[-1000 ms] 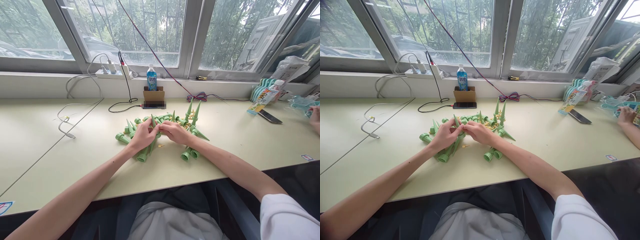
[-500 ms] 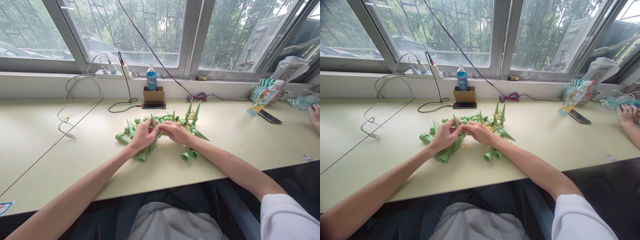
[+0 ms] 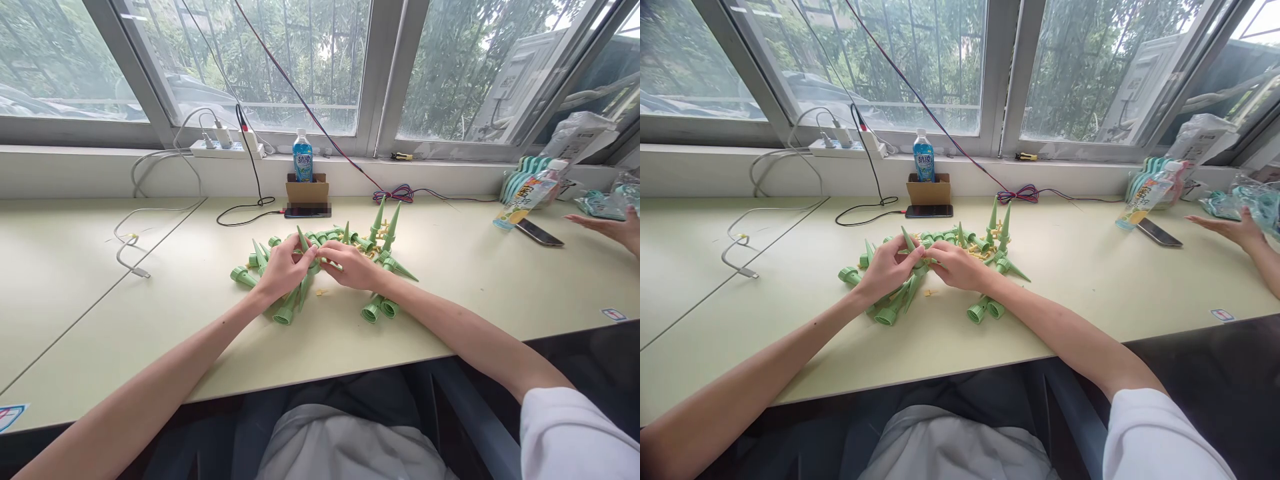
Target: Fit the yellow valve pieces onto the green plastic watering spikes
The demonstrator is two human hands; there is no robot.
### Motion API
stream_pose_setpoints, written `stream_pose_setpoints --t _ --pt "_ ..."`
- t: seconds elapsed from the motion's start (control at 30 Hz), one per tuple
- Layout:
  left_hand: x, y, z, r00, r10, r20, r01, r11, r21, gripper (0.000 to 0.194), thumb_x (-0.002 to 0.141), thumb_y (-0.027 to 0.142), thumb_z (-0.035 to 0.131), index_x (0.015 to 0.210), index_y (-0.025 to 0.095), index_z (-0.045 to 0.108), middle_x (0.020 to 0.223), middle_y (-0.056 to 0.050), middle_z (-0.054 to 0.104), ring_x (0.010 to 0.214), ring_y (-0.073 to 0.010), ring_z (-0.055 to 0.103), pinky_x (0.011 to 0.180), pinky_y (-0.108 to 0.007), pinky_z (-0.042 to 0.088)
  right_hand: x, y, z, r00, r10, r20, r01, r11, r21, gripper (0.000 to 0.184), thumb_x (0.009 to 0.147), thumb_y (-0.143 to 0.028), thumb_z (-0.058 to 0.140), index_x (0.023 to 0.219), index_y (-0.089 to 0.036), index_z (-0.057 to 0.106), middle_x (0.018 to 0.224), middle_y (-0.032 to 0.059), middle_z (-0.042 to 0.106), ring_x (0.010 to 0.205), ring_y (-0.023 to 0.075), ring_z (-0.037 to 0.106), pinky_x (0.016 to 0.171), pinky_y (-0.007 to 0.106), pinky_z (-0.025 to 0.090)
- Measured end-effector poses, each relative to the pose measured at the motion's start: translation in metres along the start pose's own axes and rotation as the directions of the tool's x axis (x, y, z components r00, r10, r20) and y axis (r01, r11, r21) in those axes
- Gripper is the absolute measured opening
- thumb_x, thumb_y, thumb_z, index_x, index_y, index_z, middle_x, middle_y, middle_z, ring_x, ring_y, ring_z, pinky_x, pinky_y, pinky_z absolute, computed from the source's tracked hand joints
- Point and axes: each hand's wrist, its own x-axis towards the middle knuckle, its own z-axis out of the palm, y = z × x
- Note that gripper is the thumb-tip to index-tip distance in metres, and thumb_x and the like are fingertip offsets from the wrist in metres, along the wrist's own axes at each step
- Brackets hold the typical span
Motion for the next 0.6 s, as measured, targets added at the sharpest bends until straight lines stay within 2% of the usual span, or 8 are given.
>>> stream_pose_setpoints --t 0.6 --pt "0.001 0.003 -0.0005 1.0 -0.026 -0.014 0.026 1.0 -0.009 0.028 0.087 0.045 0.056 0.083 0.018 0.054 0.076 -0.001 0.062 0.068 -0.0132 0.058 0.055 -0.023 0.045 -0.0002 0.0006 0.0002 0.999 -0.024 0.028 0.025 0.999 -0.043 0.022 0.097 -0.014 0.043 0.115 -0.017 0.055 0.102 0.012 0.06 0.098 0.0218 0.057 0.083 0.038 0.054"
